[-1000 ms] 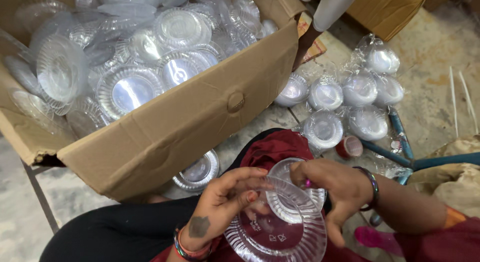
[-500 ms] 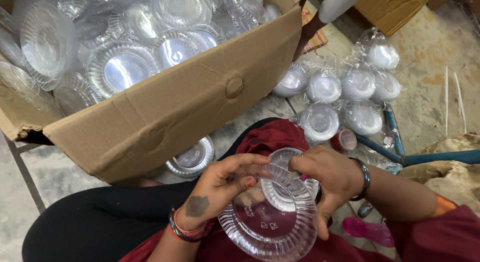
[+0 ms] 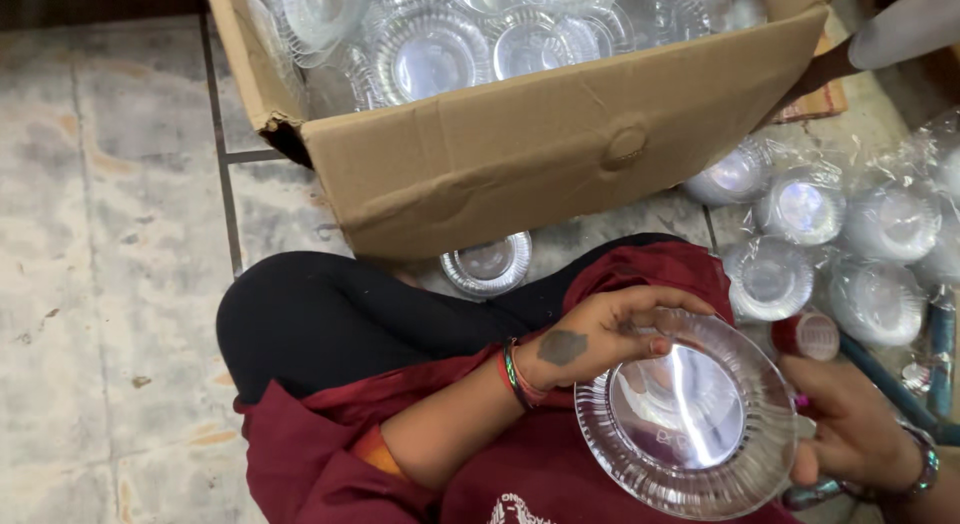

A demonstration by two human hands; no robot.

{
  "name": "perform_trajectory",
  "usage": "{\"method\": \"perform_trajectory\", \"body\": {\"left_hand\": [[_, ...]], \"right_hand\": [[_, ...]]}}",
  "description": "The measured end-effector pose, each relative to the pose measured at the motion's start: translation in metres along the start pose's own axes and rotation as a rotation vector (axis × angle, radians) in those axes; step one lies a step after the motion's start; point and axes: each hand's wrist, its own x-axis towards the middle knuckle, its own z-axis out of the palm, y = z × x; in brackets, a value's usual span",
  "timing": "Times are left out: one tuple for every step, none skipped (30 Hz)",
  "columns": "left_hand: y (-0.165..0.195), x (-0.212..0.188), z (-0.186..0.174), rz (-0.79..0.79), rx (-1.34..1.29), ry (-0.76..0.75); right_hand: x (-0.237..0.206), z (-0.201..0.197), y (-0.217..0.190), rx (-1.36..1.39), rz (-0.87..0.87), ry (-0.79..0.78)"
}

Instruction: The person sits on the floor and uses a small pink tool to separate stacked clear plastic dishes. They peel the dishes apart one by one and place them into a nearby cardboard box.

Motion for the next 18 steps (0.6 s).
{"method": "perform_trajectory", "body": {"left_hand": [[-0.003,0.001,0.001,0.009,0.015,-0.025],[-0.006,0.001,0.002,0.007,-0.002,-0.026],[-0.008,0.001,0.005,0.004,-0.018,-0.026],[-0.009,0.0,0.007,0.003,-0.032,-0.025],[-0.008,0.0,0.009,-0.008,-0.029,-0.017],[-0.007,0.0,0.01,-0.018,-0.024,-0.009],[-0.005,0.0,0.012,-0.028,-0.021,0.0],[-0.002,-0.001,0.014,-0.019,0.033,0.02],[0.0,-0.001,0.015,-0.011,0.085,0.037],[0.003,-0.002,0.016,-0.005,0.137,0.05],[0.005,-0.004,0.017,-0.03,0.15,0.073],[0.008,-0.007,0.018,-0.056,0.158,0.084],[0.009,-0.008,0.019,-0.087,0.159,0.084],[0.01,-0.008,0.021,-0.1,0.18,0.079],[0.011,-0.007,0.022,-0.113,0.2,0.07],[0.011,-0.006,0.024,-0.122,0.154,0.068],[0.012,-0.007,0.026,-0.132,0.111,0.072],[0.012,-0.006,0.027,-0.178,0.115,0.087]], "right_hand": [[-0.005,0.002,0.002,-0.007,0.07,0.0],[-0.009,0.002,0.001,0.016,-0.015,0.019],[-0.009,0.0,-0.003,0.04,-0.102,0.039],[-0.008,0.001,-0.01,0.061,-0.19,0.06],[-0.006,0.003,-0.019,0.124,-0.163,0.036],[-0.002,0.004,-0.03,0.186,-0.138,0.011],[0.002,0.004,-0.041,0.249,-0.111,-0.014],[0.006,0.003,-0.052,0.223,-0.114,-0.008],[0.011,0.001,-0.061,0.197,-0.113,-0.001],[0.015,0.0,-0.069,0.172,-0.109,0.011],[0.017,0.0,-0.075,0.189,-0.154,0.004],[0.019,0.0,-0.08,0.201,-0.188,0.005],[0.018,-0.002,-0.083,0.212,-0.21,0.012],[0.018,-0.004,-0.084,0.17,-0.23,0.001],[0.017,-0.005,-0.084,0.128,-0.245,-0.01],[0.015,-0.007,-0.085,0.091,-0.254,-0.01],[0.014,-0.009,-0.085,0.055,-0.267,-0.016],[0.012,-0.009,-0.086,0.021,-0.285,-0.028]]}}
